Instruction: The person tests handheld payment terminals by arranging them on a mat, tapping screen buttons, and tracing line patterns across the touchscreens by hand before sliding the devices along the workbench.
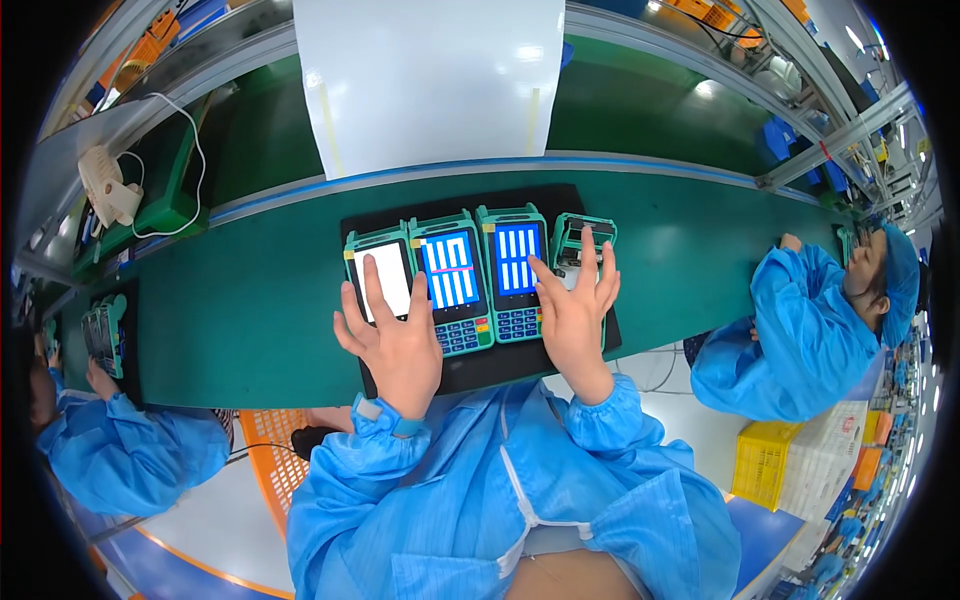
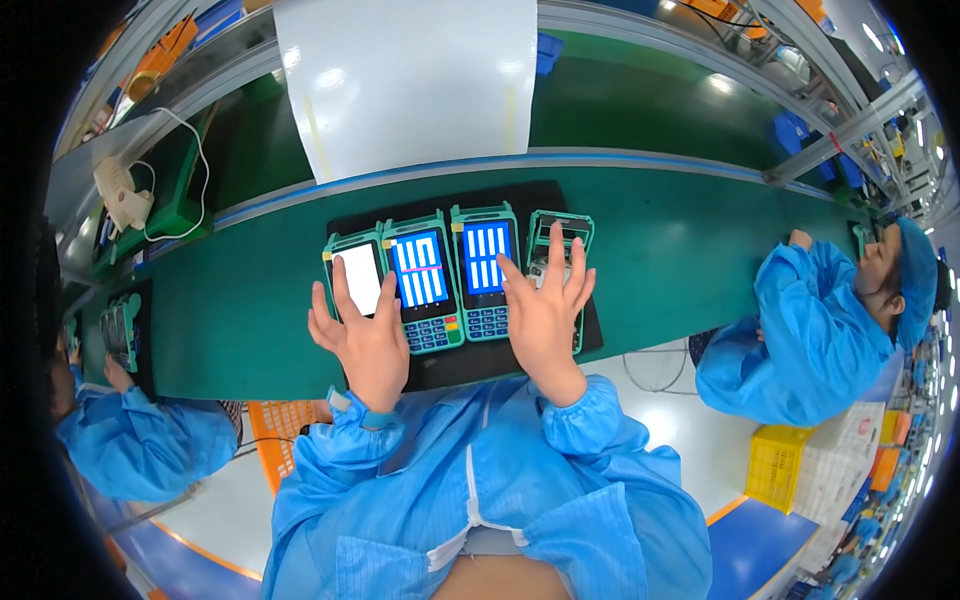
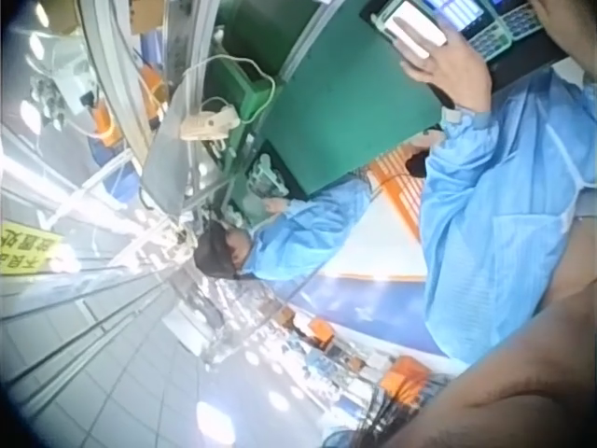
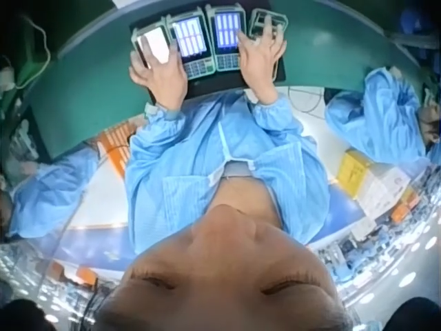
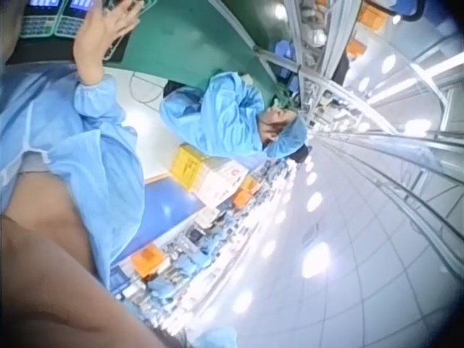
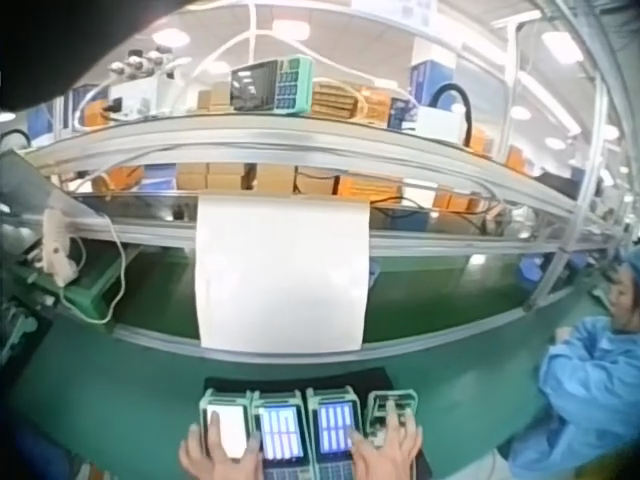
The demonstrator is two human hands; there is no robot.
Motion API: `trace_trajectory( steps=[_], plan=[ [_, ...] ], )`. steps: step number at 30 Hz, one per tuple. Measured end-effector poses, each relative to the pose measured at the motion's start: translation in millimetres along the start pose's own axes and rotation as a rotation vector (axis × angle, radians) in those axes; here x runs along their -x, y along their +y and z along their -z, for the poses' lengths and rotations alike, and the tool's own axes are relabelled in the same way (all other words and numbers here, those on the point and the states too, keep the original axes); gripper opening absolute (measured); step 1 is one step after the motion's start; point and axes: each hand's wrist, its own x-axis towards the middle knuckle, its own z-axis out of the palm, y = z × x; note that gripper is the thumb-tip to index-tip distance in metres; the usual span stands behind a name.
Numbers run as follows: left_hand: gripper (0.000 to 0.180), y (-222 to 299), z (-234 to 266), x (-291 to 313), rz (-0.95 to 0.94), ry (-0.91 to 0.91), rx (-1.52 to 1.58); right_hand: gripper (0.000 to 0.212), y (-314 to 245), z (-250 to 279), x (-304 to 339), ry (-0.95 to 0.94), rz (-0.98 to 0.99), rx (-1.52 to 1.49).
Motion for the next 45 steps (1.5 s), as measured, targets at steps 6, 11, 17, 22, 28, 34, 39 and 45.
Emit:
trace_trajectory(
  steps=[6,11,17,22,28,34,39,45],
  plan=[
    [0.030,-22.5,19.7,9.4,0.054,0.019,0.059,0.035,-51.4,-9.1,15.1,-0.140,0.216,-0.121],
    [0.030,-58.8,18.2,13.2,0.156,0.074,0.068,0.033,-68.6,-23.5,18.4,-0.184,0.252,-0.106],
    [0.027,-119.1,-4.1,31.7,0.242,0.077,0.229,0.032,-62.7,-19.0,21.5,-0.185,0.173,-0.019],
    [0.028,-128.9,-14.1,33.5,0.275,0.106,0.401,0.032,-67.7,-19.8,17.8,-0.178,0.194,-0.055],
    [0.025,-120.5,-21.2,28.2,0.183,0.015,0.368,0.031,-76.3,-31.0,-19.3,-0.058,0.178,-0.026],
    [0.023,-124.0,-21.3,28.6,0.128,0.039,0.310,0.026,-81.9,-37.2,-23.0,-0.093,0.186,0.009],
    [0.022,-130.2,-19.9,25.7,0.090,0.078,0.348,0.027,-93.7,-37.3,-29.3,-0.054,0.214,-0.008],
    [0.022,-137.0,-17.5,29.3,0.095,0.055,0.364,0.035,-116.4,-51.9,-32.4,-0.069,0.269,0.004]
  ],
)
